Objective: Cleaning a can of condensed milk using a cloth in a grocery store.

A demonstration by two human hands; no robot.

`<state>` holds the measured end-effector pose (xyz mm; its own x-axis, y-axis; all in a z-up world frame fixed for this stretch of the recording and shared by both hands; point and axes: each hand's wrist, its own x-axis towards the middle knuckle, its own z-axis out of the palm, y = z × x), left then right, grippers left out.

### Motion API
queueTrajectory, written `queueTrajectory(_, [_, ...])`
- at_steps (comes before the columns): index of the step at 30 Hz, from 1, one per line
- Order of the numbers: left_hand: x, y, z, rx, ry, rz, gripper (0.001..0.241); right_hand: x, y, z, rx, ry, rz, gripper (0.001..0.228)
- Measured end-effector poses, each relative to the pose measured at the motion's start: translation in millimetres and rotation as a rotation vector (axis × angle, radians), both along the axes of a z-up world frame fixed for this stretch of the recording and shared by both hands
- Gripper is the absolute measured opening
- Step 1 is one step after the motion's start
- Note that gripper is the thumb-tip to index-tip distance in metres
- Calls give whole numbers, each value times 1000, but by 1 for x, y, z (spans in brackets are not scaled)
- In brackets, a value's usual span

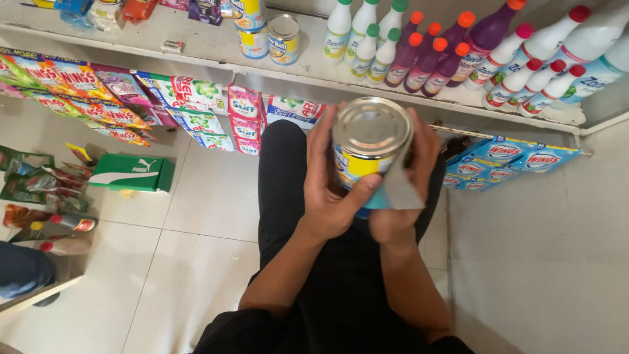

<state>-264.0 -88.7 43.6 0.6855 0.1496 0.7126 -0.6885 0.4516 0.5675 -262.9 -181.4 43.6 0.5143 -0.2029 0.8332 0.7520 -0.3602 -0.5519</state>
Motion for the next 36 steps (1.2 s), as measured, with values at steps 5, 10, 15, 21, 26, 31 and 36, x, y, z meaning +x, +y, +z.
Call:
queueTrajectory(5, [3, 19, -7, -42, 46, -32, 98, -13, 15, 5, -125, 15, 115, 74])
queueTrajectory(10, [-1, 20, -2, 8, 58, -65, 94, -8, 11, 8, 5, 131, 310, 56])
queueTrajectory(15, [-2, 16, 0, 32, 67, -97, 92, -13, 3, 5, -1, 156, 276, 57])
queueTrajectory(21, [2, 20, 8, 151, 40, -166, 110, -17, 0, 3, 6, 174, 291, 76])
queueTrajectory(26, [-12, 21, 22, 356, 133, -162, 124, -21, -12, 12, 199, 407, 443, 87])
queueTrajectory(31, [-13, 23, 32, 517, 132, -149, 93, -16, -17, -3, 190, 329, 232, 93])
queueTrajectory(36, [-16, 20, 31, 566, 109, -133, 94, -19, -21, 2, 142, 296, 220, 90])
